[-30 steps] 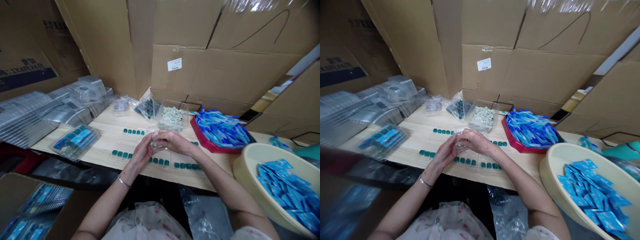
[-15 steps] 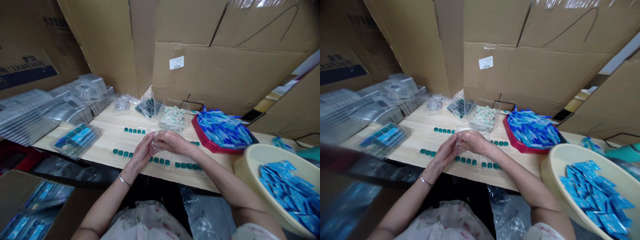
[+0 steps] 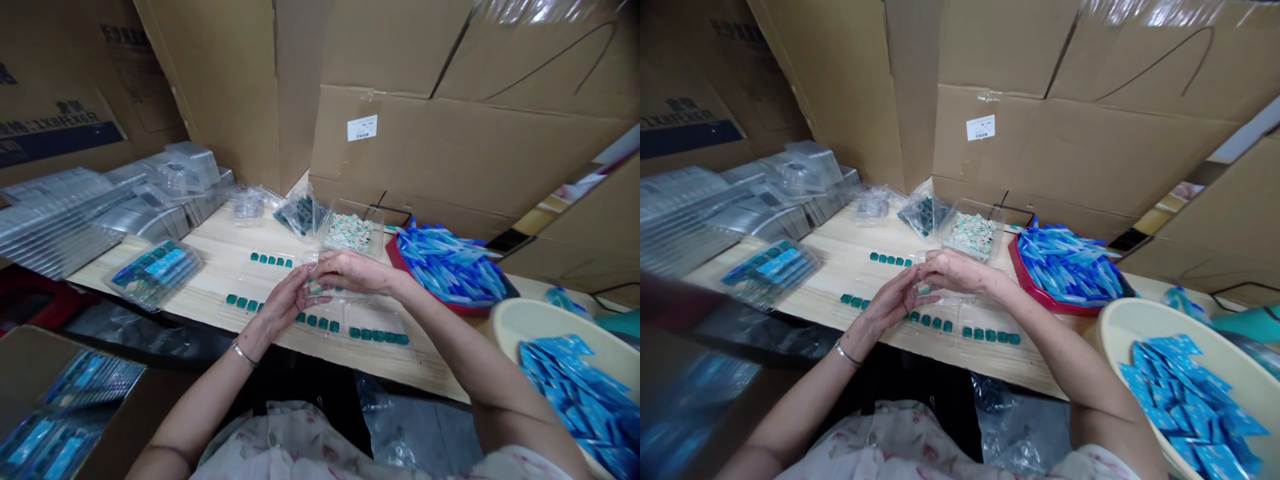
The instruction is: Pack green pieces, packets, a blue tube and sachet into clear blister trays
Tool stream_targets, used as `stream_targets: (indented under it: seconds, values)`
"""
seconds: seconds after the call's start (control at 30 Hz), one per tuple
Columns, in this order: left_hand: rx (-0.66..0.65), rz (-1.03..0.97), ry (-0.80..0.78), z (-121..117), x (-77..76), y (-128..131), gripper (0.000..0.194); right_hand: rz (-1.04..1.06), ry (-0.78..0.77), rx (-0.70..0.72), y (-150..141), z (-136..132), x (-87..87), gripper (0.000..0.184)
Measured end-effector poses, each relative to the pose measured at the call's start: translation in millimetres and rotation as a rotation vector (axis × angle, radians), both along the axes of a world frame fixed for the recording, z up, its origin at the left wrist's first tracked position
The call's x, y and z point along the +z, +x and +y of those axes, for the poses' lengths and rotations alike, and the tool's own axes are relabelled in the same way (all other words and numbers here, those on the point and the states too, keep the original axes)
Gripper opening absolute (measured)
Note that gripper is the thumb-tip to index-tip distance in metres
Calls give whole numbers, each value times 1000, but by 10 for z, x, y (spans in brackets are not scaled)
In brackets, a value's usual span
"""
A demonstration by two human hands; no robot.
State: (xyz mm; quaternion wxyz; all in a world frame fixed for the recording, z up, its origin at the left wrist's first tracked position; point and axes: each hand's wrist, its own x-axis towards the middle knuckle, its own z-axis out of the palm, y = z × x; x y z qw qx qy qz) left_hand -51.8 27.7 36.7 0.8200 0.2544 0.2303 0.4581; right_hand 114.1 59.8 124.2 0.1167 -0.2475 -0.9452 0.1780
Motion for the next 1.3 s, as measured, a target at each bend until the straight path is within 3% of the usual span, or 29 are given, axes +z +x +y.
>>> stream_targets:
  seconds: [0.2,0.4,0.57,0.77,1.0,1.17,1.3]
  values:
    - [18,0,37,22,-19,-8,19,-148,29,46,-124,-2,-70,21]
    - [13,46,78,18,-44,-1,24,-217,80,-24,-181,-94,-194,23]
    - [69,60,54,-4,-77,43,23,-285,153,-252,-248,-262,-248,20]
    - [145,36,60,-21,-100,100,27,-276,127,-533,-295,-401,-314,19]
    - [81,1,144,-5,-19,32,26,-10,56,-372,-119,-252,-278,14]
    - [31,-13,173,1,3,-31,25,-12,59,-295,-113,-220,-144,12]
    - [18,-24,154,4,-4,-55,25,-18,75,-245,-150,-229,-149,15]
